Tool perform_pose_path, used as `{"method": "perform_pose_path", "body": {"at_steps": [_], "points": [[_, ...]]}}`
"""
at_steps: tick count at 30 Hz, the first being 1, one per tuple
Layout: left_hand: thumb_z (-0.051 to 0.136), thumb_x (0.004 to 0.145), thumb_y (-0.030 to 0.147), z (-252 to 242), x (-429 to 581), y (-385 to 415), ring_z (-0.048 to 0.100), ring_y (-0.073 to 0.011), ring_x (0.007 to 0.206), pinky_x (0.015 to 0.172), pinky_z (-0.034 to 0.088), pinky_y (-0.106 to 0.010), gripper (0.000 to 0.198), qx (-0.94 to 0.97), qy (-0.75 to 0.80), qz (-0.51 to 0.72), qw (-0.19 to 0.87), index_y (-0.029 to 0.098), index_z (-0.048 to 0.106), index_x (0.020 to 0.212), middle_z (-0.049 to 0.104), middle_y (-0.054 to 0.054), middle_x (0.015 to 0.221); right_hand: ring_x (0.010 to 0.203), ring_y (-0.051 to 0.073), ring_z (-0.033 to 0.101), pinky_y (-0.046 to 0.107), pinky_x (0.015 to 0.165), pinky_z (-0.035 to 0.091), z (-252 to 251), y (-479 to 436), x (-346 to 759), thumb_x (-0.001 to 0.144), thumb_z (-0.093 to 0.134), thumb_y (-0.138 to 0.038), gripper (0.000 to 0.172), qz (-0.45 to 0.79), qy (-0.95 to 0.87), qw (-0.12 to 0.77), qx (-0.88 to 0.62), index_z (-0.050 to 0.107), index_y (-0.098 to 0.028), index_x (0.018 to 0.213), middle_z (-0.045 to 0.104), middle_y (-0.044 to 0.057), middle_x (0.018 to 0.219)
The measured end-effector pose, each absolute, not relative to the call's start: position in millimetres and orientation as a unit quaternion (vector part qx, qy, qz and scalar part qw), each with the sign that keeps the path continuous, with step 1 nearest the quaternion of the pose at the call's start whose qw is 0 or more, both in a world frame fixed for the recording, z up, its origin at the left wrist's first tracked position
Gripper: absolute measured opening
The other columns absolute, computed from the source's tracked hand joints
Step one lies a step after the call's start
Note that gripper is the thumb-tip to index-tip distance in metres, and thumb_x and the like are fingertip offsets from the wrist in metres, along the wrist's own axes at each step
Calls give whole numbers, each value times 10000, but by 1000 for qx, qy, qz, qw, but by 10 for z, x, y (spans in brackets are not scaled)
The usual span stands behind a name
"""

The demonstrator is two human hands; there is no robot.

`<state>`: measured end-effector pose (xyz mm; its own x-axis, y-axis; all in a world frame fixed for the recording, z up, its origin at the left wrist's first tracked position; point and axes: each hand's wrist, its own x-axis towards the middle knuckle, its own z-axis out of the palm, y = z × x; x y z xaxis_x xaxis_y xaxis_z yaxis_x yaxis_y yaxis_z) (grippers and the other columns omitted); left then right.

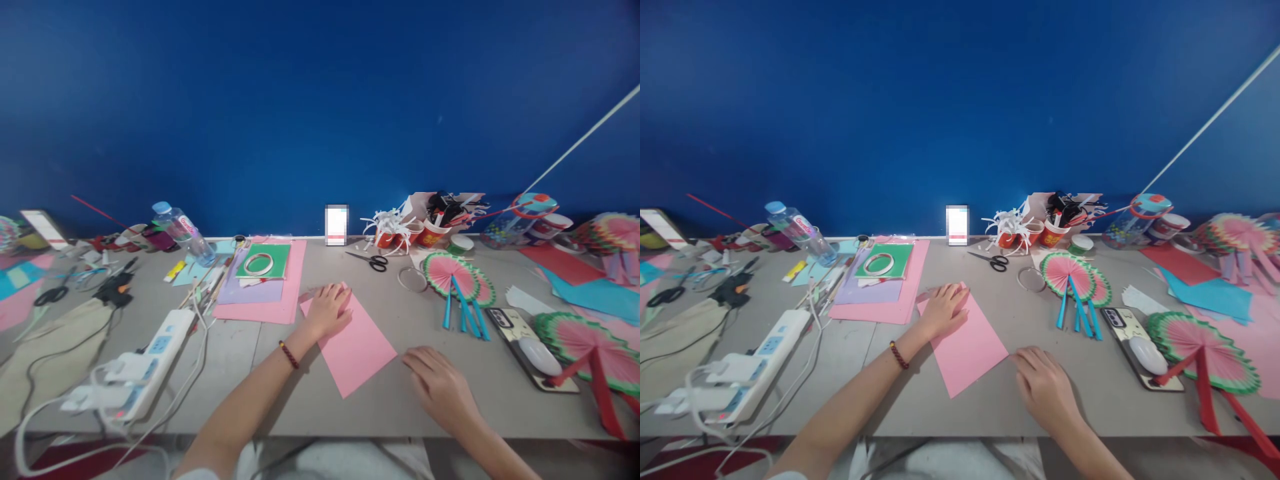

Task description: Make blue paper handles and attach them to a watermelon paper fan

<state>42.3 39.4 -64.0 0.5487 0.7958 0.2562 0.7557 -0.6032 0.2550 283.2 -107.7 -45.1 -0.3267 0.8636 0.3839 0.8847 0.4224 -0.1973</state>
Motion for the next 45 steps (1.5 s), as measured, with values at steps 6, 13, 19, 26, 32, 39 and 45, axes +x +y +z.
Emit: {"method": "perform_pose_path", "body": {"at_steps": [6,13,19,26,32,39,45], "points": [[526,821,358,-626,419,385,435,-282,1178,978,343,-433,482,877,437,192,60,184,455,1265,499,-103,1330,961,200,599,326,835,472,-363,-374,2593,828,399,-120,334,93,-794,255,-543,629,-181,1062,667,82,1024],[531,817,327,-592,407,389,454,-269,1136,946,370,-428,390,879,429,197,63,185,491,1178,526,-99,1269,958,194,548,313,875,406,-507,457,2230,868,432,-133,331,85,-823,201,-525,632,-200,1122,641,75,1021],[505,815,259,-580,415,386,463,-266,1128,941,369,-431,370,877,430,202,67,188,495,1178,552,-97,1227,914,195,505,295,811,369,-561,585,2091,920,443,-229,275,13,-824,159,-543,657,-251,1091,607,66,950],[493,808,255,-579,430,375,458,-273,1143,957,353,-436,418,873,439,199,71,197,476,1222,544,-101,1245,910,200,484,293,781,350,-542,598,2070,922,442,-238,268,-7,-827,127,-548,647,-253,1093,601,64,979],[488,805,247,-576,432,371,452,-271,1155,970,346,-437,443,874,439,197,71,187,467,1243,540,-101,1261,932,208,479,301,789,353,-509,583,2067,929,423,-241,282,-12,-831,103,-546,624,-235,1128,596,77,1020],[492,819,263,-560,422,372,460,-268,1136,948,366,-437,380,877,438,187,69,203,497,1194,535,-93,1260,907,193,493,288,759,351,-478,631,2052,945,404,-262,268,-7,-834,92,-544,652,-236,1044,603,67,991],[510,803,254,-580,418,379,456,-270,1142,953,362,-434,387,877,438,187,66,184,495,1183,535,-99,1267,893,187,498,284,739,353,-458,646,2042,938,430,-263,248,-5,-835,90,-543,663,-232,1014,609,60,967]]}}
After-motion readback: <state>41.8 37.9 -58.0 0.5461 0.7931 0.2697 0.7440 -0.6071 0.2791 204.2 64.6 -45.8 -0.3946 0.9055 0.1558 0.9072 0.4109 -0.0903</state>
